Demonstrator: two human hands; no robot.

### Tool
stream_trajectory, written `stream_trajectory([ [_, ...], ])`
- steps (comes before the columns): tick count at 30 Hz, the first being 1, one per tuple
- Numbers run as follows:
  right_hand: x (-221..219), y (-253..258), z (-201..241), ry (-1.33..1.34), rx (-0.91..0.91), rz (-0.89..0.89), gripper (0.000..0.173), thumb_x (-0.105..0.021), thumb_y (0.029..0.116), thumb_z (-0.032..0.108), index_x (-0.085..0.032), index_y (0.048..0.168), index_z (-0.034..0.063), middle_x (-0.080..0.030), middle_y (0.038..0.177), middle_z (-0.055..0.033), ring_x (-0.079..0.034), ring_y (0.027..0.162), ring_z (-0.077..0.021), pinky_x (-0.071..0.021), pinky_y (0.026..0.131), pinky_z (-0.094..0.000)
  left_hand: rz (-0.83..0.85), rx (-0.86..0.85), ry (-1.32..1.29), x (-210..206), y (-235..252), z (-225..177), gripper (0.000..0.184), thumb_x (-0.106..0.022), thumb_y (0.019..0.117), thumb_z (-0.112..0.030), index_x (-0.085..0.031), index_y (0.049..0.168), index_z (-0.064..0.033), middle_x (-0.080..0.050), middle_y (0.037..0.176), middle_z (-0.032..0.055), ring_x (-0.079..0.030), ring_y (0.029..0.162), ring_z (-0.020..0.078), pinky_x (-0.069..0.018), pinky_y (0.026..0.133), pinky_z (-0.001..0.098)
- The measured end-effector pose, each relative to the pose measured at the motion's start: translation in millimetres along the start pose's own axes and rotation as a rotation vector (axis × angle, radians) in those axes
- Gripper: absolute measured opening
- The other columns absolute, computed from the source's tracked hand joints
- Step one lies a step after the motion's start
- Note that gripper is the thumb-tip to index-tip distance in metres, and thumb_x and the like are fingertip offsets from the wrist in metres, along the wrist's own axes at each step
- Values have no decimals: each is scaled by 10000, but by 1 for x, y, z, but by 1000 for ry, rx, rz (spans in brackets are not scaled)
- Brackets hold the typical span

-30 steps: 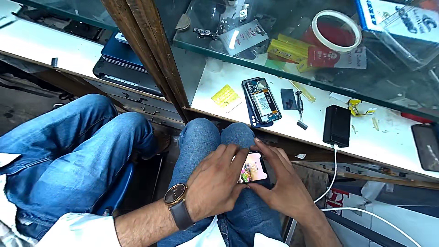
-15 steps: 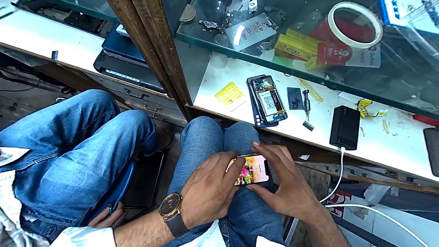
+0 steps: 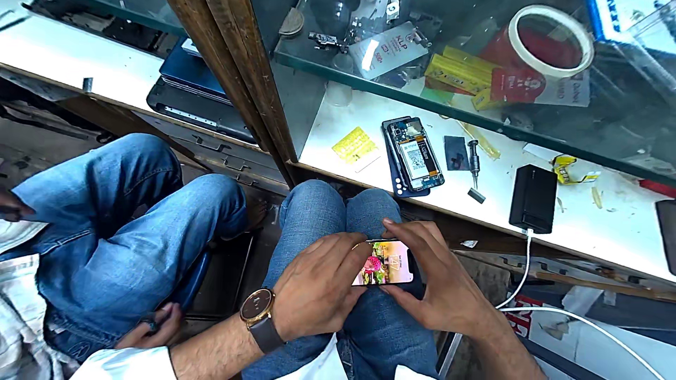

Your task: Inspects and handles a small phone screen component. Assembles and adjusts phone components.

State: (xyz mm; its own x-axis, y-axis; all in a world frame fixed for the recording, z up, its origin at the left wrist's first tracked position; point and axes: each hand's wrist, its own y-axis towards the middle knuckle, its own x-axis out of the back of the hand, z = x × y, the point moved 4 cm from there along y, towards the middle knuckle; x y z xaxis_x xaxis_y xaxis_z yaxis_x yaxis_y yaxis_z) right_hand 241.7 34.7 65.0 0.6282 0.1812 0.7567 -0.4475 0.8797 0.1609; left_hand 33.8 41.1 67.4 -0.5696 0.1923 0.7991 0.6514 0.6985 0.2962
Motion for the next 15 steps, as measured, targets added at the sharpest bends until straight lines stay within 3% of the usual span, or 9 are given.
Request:
stream_trajectory([
  [15, -5, 0, -5, 69, 88, -102, 812, -768, 786, 408, -481, 1504, 159, -632, 1278, -11, -556, 1220, -198, -500, 1029, -420, -54, 17, -21, 0, -1, 2, 510, -717, 884, -340, -602, 1279, -40, -667, 1276, 106, -626, 1236, 215, -529, 1053, 373],
])
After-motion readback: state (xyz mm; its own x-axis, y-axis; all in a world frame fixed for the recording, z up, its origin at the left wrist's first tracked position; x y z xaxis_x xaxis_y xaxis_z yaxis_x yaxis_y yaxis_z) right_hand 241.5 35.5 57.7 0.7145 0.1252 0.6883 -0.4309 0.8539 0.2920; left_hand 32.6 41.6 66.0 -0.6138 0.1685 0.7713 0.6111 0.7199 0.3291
